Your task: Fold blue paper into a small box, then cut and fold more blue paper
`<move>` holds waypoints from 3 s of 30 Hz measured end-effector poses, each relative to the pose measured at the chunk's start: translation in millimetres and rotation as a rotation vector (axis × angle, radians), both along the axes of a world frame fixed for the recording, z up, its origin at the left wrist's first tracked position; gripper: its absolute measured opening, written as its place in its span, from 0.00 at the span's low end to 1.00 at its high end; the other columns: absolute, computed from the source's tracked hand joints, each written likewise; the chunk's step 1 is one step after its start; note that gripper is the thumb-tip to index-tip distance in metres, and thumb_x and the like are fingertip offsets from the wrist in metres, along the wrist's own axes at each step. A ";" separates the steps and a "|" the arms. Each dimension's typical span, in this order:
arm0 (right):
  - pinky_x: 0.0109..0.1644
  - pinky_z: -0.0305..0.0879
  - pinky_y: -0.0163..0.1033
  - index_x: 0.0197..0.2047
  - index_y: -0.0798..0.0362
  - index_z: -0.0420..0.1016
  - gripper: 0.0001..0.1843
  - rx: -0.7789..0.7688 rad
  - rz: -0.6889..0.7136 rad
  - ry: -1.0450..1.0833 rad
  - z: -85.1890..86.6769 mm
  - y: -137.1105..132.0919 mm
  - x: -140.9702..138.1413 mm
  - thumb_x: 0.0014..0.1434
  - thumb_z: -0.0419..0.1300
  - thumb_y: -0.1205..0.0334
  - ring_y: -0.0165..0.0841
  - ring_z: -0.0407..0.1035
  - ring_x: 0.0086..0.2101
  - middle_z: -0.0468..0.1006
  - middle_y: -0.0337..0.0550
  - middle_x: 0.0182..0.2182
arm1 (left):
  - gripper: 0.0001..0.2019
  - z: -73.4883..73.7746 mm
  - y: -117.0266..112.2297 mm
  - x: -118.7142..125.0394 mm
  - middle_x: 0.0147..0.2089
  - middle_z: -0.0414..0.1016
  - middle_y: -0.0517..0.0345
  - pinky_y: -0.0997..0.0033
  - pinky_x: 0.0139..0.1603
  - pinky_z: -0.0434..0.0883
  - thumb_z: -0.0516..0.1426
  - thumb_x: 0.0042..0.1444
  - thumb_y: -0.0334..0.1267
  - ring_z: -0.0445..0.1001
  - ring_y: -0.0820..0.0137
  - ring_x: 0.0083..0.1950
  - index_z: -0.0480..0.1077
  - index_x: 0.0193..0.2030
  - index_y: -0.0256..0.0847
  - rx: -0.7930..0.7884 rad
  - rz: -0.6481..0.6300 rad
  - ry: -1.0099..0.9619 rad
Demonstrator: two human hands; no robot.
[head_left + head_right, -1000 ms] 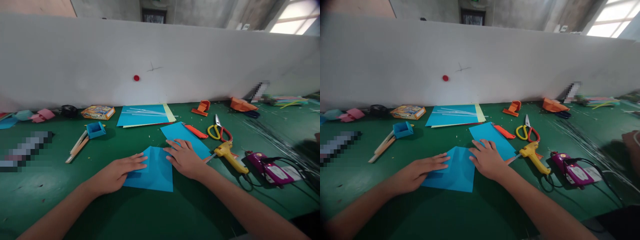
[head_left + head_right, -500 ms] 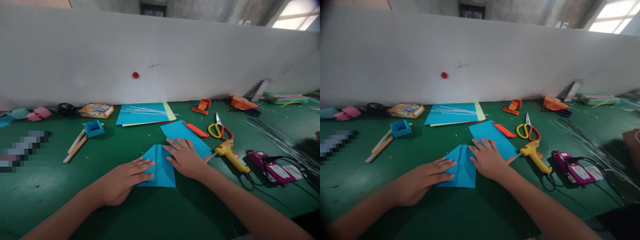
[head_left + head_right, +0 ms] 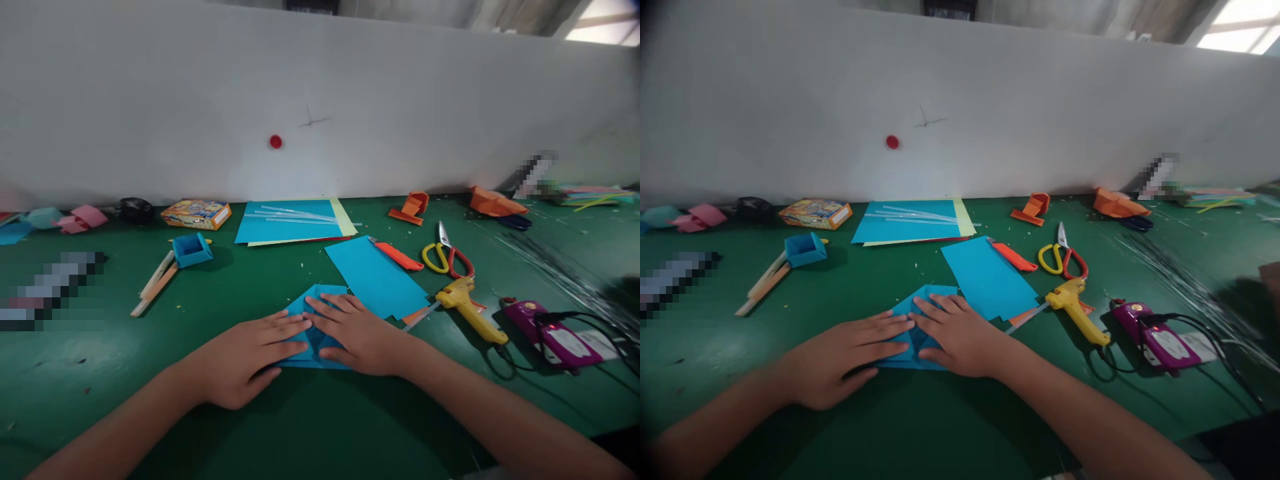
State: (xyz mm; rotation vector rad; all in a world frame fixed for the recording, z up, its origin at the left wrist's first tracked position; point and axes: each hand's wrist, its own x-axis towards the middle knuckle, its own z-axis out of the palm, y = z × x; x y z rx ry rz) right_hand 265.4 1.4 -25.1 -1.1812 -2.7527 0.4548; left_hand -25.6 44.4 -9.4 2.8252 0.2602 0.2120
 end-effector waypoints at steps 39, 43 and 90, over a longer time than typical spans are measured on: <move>0.76 0.39 0.63 0.79 0.52 0.49 0.40 0.047 0.097 0.000 13.6 18.0 -24.1 0.73 0.52 0.43 0.50 0.40 0.75 0.46 0.50 0.77 | 0.28 -23.4 10.8 -23.4 0.78 0.57 0.52 0.48 0.78 0.53 0.54 0.72 0.51 0.59 0.55 0.77 0.60 0.75 0.49 0.104 0.348 0.015; 0.76 0.41 0.62 0.79 0.50 0.50 0.37 0.008 0.079 0.002 2.1 13.9 -30.6 0.75 0.47 0.42 0.47 0.42 0.75 0.49 0.50 0.77 | 0.28 -20.1 12.9 -28.8 0.76 0.60 0.52 0.47 0.78 0.54 0.57 0.70 0.51 0.61 0.55 0.76 0.63 0.74 0.50 0.038 0.334 0.005; 0.69 0.62 0.64 0.64 0.47 0.75 0.20 0.099 0.035 0.227 -12.1 22.5 -16.2 0.73 0.53 0.60 0.46 0.61 0.69 0.70 0.43 0.68 | 0.34 16.6 36.3 -90.3 0.81 0.49 0.65 0.33 0.73 0.55 0.66 0.59 0.56 0.47 0.42 0.80 0.63 0.71 0.71 -0.264 0.510 0.282</move>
